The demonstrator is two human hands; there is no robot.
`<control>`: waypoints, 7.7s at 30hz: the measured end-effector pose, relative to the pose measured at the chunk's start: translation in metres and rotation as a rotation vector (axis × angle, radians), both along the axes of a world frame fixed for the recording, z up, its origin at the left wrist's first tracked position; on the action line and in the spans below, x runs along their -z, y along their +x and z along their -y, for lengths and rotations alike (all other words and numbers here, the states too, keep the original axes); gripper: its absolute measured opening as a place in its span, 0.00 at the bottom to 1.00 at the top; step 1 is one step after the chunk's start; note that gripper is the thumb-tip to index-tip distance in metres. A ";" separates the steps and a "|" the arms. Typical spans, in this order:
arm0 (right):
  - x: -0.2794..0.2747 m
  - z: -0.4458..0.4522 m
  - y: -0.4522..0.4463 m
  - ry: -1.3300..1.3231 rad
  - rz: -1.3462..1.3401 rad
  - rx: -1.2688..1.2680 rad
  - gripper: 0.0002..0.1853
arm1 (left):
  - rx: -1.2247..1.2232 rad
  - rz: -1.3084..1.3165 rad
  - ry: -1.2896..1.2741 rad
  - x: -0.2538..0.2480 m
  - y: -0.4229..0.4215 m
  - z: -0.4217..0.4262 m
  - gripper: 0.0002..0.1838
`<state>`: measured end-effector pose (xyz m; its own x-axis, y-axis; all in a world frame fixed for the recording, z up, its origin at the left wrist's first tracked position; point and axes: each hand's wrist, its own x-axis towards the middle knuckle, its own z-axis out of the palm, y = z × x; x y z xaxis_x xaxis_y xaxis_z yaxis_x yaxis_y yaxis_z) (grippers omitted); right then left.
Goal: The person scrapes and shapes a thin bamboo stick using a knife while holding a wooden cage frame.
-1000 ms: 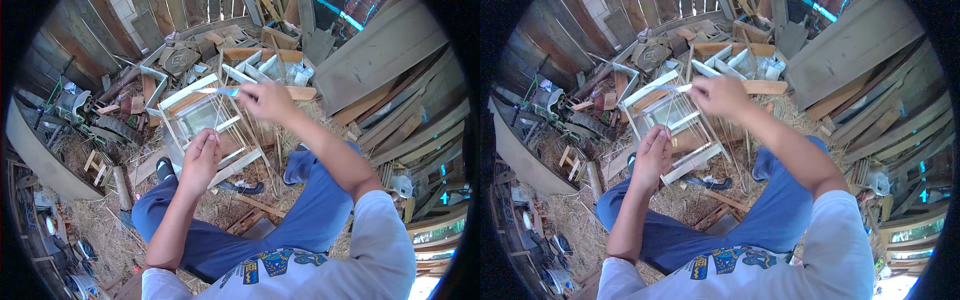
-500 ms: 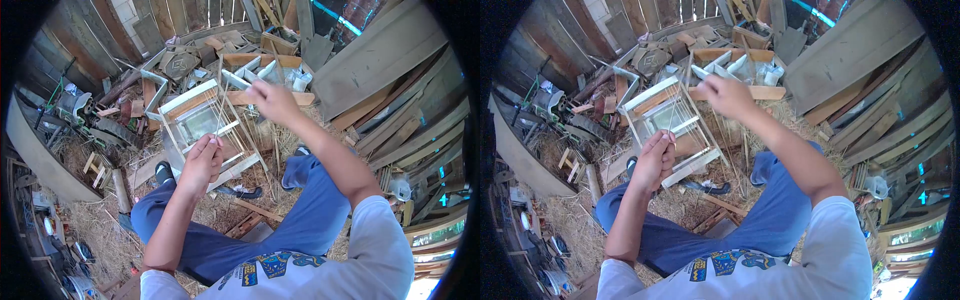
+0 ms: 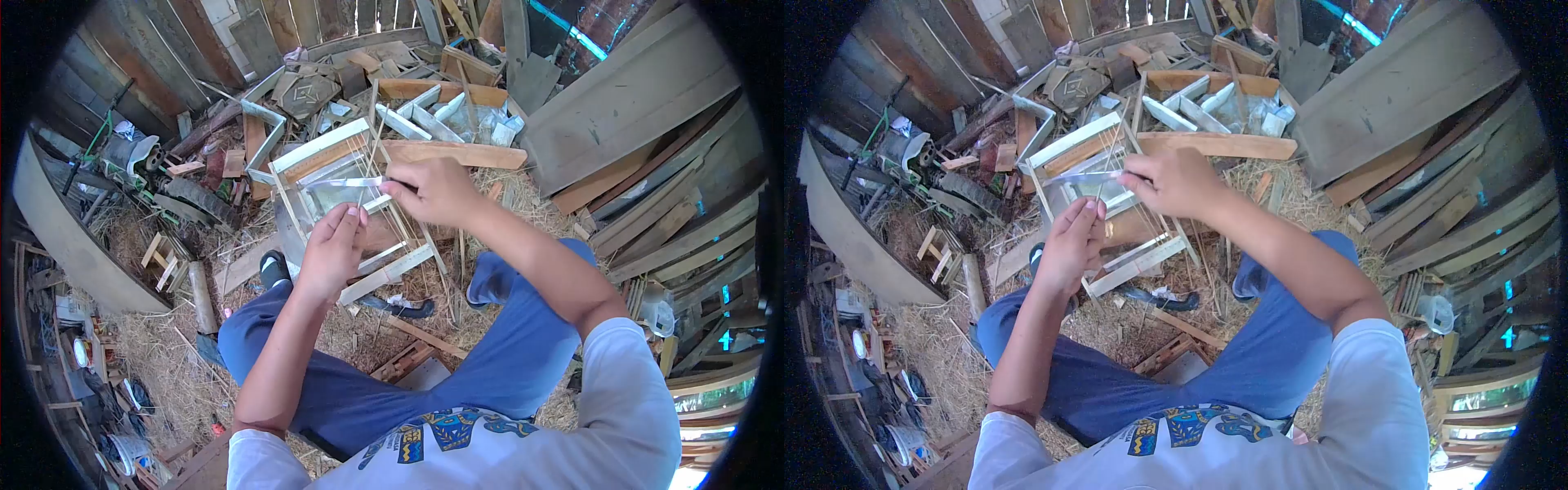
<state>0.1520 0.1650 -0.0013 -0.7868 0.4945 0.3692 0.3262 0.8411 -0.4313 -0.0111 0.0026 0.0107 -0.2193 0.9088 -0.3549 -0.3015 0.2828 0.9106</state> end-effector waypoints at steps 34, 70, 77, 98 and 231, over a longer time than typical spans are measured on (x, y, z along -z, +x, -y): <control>-0.008 -0.089 0.037 -0.188 -0.152 0.475 0.17 | 0.001 -0.063 0.059 0.018 0.007 0.006 0.13; 0.009 -0.028 0.004 0.119 -0.071 0.134 0.17 | 0.026 -0.216 0.139 0.018 0.009 0.005 0.12; 0.009 -0.033 0.015 0.199 -0.178 0.023 0.18 | 0.074 -0.213 0.171 0.021 0.010 0.006 0.12; 0.009 -0.012 0.008 0.118 -0.174 0.040 0.13 | 0.031 -0.235 0.250 0.030 0.006 0.003 0.10; -0.009 -0.038 0.012 0.010 0.037 0.257 0.16 | 0.038 -0.308 0.188 0.019 0.011 0.009 0.13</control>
